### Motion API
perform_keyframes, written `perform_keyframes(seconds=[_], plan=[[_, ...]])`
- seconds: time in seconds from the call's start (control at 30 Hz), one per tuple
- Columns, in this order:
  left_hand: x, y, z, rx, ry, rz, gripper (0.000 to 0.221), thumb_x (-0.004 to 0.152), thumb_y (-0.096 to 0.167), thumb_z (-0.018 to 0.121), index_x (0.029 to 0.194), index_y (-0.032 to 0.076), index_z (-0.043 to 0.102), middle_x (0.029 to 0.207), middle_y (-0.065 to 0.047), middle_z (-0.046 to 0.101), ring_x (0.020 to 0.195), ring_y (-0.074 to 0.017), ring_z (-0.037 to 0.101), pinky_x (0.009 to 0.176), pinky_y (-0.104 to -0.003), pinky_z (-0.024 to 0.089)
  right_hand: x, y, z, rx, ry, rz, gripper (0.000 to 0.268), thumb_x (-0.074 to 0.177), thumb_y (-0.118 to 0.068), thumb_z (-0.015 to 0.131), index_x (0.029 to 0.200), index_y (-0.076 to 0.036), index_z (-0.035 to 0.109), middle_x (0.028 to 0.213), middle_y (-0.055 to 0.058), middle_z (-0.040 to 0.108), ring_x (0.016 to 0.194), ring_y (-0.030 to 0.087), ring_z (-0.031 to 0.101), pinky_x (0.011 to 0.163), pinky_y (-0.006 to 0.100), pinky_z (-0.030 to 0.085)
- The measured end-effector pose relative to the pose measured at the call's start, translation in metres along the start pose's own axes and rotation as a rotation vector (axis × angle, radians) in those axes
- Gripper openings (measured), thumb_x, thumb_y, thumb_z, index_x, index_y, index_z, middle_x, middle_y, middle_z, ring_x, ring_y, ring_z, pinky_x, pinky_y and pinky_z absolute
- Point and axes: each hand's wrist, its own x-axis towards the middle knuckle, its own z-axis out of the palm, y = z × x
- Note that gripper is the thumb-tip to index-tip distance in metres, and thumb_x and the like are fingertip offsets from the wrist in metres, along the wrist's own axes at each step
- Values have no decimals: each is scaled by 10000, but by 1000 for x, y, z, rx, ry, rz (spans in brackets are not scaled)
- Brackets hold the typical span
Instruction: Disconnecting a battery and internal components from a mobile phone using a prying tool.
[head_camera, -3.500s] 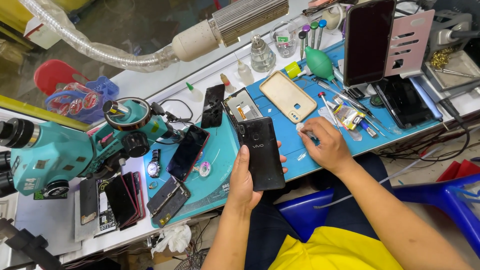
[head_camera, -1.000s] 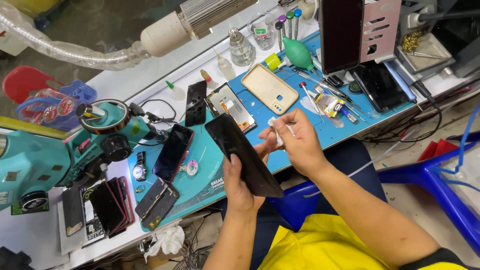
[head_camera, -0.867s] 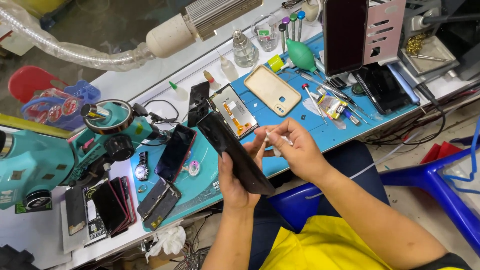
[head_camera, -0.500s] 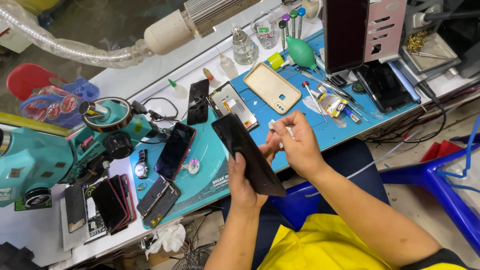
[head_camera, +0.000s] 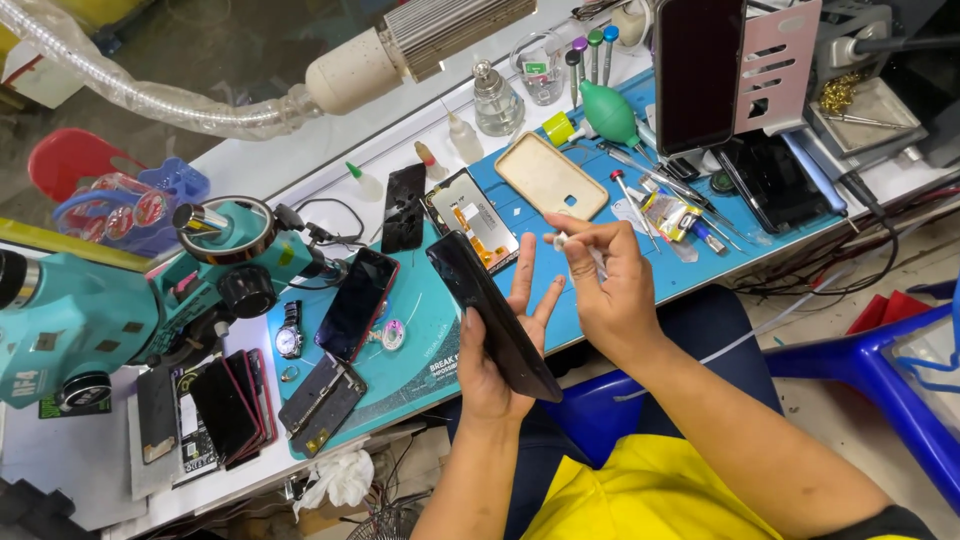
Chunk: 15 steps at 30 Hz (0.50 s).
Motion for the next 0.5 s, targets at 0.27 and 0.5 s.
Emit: perform_keyframes(seconds=[0.27, 0.5], plan=[[-13, -17, -21, 62, 78, -91, 308, 997, 302, 624, 1231, 102, 625, 1032, -171, 761, 1030, -236, 729, 946, -399, 589, -31, 27, 6, 36, -157, 168, 509, 940, -498, 572, 1060, -4, 544, 1022, 206, 773, 899, 243, 739, 807, 421, 597], [-38, -40, -32, 120, 22, -143, 186, 947, 69, 636, 1107, -16, 595, 990, -283, 719, 905, -341, 743, 784, -478, 636, -3, 13, 4, -35, -60, 602, 301, 1028, -329, 635, 1071, -59, 511, 844, 140, 727, 732, 243, 662, 746, 378, 527]])
